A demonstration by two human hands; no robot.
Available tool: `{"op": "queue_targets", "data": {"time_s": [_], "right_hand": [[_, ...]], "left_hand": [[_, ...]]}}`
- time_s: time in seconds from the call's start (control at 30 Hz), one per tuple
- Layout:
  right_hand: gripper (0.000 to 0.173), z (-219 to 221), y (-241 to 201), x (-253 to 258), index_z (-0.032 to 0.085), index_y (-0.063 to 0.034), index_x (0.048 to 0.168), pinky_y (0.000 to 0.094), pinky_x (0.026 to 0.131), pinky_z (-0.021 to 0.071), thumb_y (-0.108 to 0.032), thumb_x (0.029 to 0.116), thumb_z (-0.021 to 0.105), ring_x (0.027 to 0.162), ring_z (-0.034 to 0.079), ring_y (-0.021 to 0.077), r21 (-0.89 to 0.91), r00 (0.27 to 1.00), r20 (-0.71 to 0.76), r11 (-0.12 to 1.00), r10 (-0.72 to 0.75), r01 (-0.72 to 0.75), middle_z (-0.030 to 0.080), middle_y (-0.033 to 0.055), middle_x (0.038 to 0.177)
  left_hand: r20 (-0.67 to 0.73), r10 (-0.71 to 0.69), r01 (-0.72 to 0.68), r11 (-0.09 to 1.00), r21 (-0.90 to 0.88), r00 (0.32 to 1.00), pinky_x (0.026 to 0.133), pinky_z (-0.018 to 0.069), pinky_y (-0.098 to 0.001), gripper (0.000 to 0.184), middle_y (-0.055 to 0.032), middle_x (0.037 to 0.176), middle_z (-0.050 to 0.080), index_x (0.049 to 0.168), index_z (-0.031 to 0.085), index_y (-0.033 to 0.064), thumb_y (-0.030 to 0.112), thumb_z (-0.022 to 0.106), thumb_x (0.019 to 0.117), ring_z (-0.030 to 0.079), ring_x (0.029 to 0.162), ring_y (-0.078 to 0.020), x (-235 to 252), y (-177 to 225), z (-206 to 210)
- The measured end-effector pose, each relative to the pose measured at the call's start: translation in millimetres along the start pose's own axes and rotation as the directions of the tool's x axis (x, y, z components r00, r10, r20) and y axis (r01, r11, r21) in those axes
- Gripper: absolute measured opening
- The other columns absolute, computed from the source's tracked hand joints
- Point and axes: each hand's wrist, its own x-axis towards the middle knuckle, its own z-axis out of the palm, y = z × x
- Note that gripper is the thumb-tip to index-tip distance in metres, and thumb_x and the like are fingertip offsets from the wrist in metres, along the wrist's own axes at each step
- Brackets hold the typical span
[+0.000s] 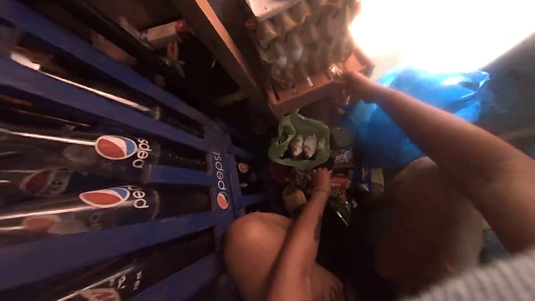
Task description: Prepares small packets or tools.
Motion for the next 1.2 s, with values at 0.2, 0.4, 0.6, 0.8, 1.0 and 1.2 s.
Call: {"op": "queue_targets", "data": {"time_s": [0.2,0.4,0.6,0.8,1.0,1.2], "right_hand": [[0.032,26.2,-48.0,-84.9,0.056,-0.0061,0.119,0.0305,0.073,0.0610,-0.030,0.1131,0.036,0.080,0.071,0.0134,0.627,0.983,0.058,0.772,-0.173,0.099,0.070,0.0036,0.090],[0.039,54.6,-70.3,-137.3,0.059,-0.0096,0.133,0.0232,0.082,0.0549,-0.027,0.1124,0.031,0.097,0.064,0.0043,0.634,0.900,-0.059,0.680,-0.432,0.368,0.067,-0.0016,0.124],[0.031,88.8,-82.1,-157.6,0.060,-0.0118,0.134,0.0201,0.054,0.0476,-0.024,0.1103,0.044,0.064,0.056,0.0032,0.505,0.905,0.064,0.795,-0.421,0.335,0.066,-0.0006,0.098],[0.028,86.2,-82.0,-143.0,0.062,0.0015,0.126,0.0296,0.094,0.0566,-0.003,0.0996,0.058,0.106,0.068,0.0130,0.556,0.833,-0.154,0.651,-0.531,0.517,0.071,0.0087,0.119],[0.024,86.7,-83.6,-141.9,0.065,0.0003,0.123,0.0244,0.073,0.0593,-0.002,0.1014,0.055,0.086,0.070,0.0099,0.725,0.840,-0.023,0.570,-0.542,0.387,0.074,0.0088,0.108],[0.025,81.5,-82.1,-140.1,0.066,-0.0005,0.122,0.0226,0.073,0.0582,-0.004,0.1019,0.052,0.085,0.069,0.0065,0.749,0.814,-0.032,0.526,-0.580,0.404,0.074,0.0056,0.106]], "left_hand": [[-0.057,0.172,-0.181,0.908,-0.378,0.983,0.110,0.0431,-0.0558,0.044,-0.0248,0.129,0.064,0.127,0.063,-0.0044,0.029,0.039,0.1122,0.059,0.126,-0.0372,-22.0,16.9,-44.4],[-0.499,0.427,-0.614,0.190,-0.766,0.754,0.093,0.0579,-0.0385,0.055,-0.0090,0.122,0.068,0.139,0.053,0.0025,0.038,0.021,0.1123,0.068,0.109,-0.0181,-99.9,32.0,-138.8],[-0.502,0.480,-0.678,0.331,-0.656,0.720,0.080,0.0617,-0.0303,0.034,-0.0058,0.106,0.070,0.135,0.053,-0.0010,0.018,0.043,0.1097,0.071,0.088,-0.0105,-137.2,8.6,-151.9],[-0.564,0.325,-0.650,0.334,-0.682,0.759,0.078,0.0646,-0.0362,0.029,-0.0111,0.102,0.072,0.124,0.062,-0.0049,0.016,0.047,0.1091,0.074,0.087,-0.0167,-144.9,16.6,-152.9],[-0.531,0.337,-0.581,0.059,-0.812,0.777,0.079,0.0639,-0.0374,0.029,-0.0064,0.108,0.070,0.132,0.054,0.0025,0.007,0.047,0.1052,0.072,0.091,-0.0168,-149.0,13.3,-158.4],[-0.575,0.372,-0.611,-0.025,-0.791,0.729,0.075,0.0622,-0.0318,0.037,-0.0012,0.115,0.066,0.142,0.046,0.0124,0.011,0.047,0.1050,0.069,0.092,-0.0120,-141.7,12.0,-153.8]]}}
